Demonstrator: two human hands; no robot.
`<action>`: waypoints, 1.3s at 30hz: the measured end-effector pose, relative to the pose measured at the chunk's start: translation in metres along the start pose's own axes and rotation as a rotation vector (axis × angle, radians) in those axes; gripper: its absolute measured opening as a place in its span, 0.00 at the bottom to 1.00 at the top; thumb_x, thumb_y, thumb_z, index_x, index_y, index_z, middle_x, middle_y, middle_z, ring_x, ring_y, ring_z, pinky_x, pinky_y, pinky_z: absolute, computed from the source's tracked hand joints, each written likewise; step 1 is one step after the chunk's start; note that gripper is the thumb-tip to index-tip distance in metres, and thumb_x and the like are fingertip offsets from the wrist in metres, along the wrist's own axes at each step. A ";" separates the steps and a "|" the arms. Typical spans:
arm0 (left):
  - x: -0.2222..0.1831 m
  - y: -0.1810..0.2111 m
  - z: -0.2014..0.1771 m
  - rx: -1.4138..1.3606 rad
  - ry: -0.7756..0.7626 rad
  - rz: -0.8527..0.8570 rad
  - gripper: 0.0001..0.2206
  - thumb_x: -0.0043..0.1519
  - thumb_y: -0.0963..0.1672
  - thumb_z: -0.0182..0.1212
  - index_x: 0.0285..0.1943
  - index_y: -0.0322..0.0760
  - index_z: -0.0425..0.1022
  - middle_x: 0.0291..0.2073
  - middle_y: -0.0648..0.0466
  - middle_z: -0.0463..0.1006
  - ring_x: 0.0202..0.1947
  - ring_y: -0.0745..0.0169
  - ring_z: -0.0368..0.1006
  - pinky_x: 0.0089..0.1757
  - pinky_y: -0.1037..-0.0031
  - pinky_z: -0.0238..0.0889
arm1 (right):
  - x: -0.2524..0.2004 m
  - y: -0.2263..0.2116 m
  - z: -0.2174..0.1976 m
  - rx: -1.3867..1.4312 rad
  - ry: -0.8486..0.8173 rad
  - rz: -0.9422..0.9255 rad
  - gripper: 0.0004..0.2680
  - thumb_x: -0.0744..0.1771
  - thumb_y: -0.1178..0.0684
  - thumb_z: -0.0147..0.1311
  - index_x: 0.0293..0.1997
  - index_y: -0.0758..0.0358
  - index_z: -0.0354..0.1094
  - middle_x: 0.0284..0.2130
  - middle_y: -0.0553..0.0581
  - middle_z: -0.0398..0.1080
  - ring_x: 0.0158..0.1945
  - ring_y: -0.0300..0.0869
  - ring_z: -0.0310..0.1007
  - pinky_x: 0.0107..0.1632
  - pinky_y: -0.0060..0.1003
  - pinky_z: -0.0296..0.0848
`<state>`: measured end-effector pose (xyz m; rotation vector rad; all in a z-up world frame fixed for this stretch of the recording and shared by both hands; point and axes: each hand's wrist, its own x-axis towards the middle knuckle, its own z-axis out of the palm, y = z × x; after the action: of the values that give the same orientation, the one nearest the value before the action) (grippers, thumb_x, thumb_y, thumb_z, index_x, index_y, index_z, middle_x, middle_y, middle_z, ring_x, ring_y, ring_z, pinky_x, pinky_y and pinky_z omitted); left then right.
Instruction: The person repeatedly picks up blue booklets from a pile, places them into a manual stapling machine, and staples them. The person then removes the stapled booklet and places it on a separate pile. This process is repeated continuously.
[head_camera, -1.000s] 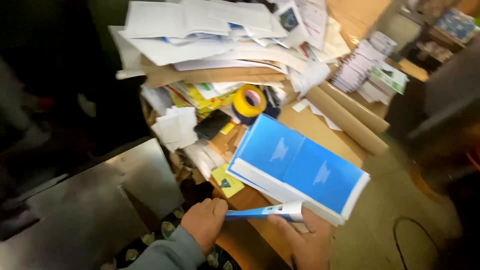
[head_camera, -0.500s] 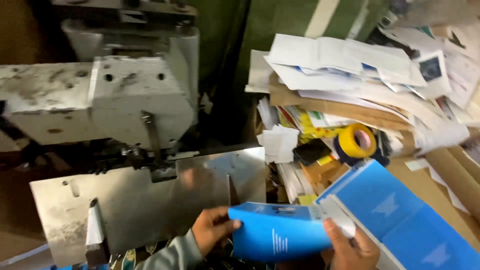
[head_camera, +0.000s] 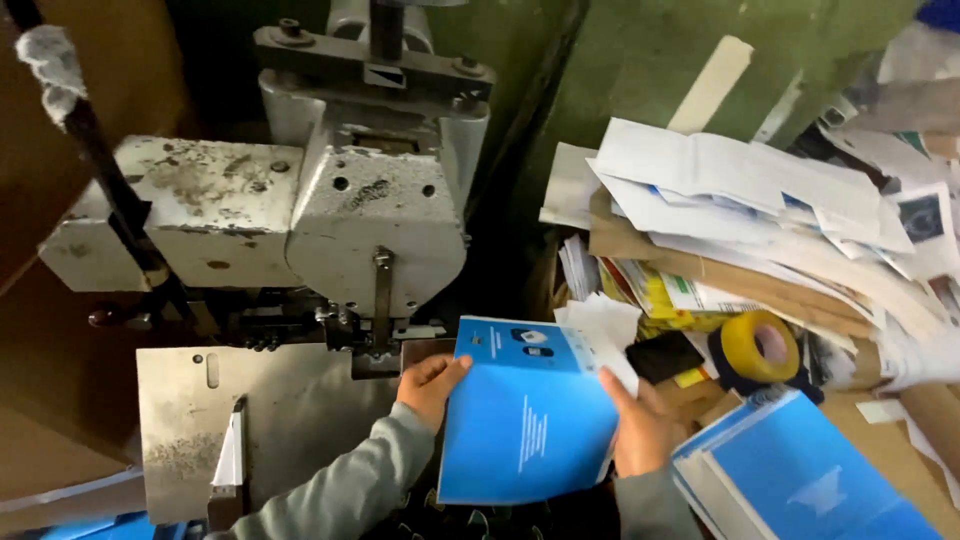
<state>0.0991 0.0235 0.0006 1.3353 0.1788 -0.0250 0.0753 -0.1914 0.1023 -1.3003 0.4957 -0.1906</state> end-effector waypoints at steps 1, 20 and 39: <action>0.002 -0.002 -0.005 0.007 0.020 -0.076 0.15 0.59 0.50 0.62 0.23 0.42 0.66 0.18 0.59 0.63 0.21 0.68 0.60 0.29 0.73 0.58 | 0.001 0.005 0.003 -0.025 0.040 -0.015 0.18 0.60 0.57 0.54 0.55 0.71 0.65 0.50 0.69 0.69 0.53 0.57 0.70 0.56 0.52 0.71; 0.004 -0.054 -0.090 0.425 0.319 0.178 0.06 0.49 0.49 0.70 0.28 0.48 0.86 0.38 0.56 0.79 0.58 0.63 0.63 0.61 0.68 0.51 | 0.096 0.114 -0.003 -0.414 -0.209 -0.588 0.09 0.60 0.55 0.63 0.40 0.60 0.68 0.34 0.53 0.73 0.37 0.36 0.71 0.41 0.26 0.66; -0.025 0.013 -0.214 0.881 0.729 -0.031 0.15 0.55 0.57 0.59 0.37 0.51 0.80 0.29 0.56 0.82 0.38 0.49 0.78 0.45 0.58 0.70 | 0.011 0.116 0.143 -1.240 -0.320 -1.034 0.08 0.65 0.42 0.55 0.34 0.52 0.72 0.25 0.49 0.74 0.36 0.45 0.74 0.42 0.43 0.74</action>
<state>0.0514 0.2315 -0.0309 2.1765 0.8807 0.4043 0.1333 -0.0398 0.0154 -2.6709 -0.5098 -0.5650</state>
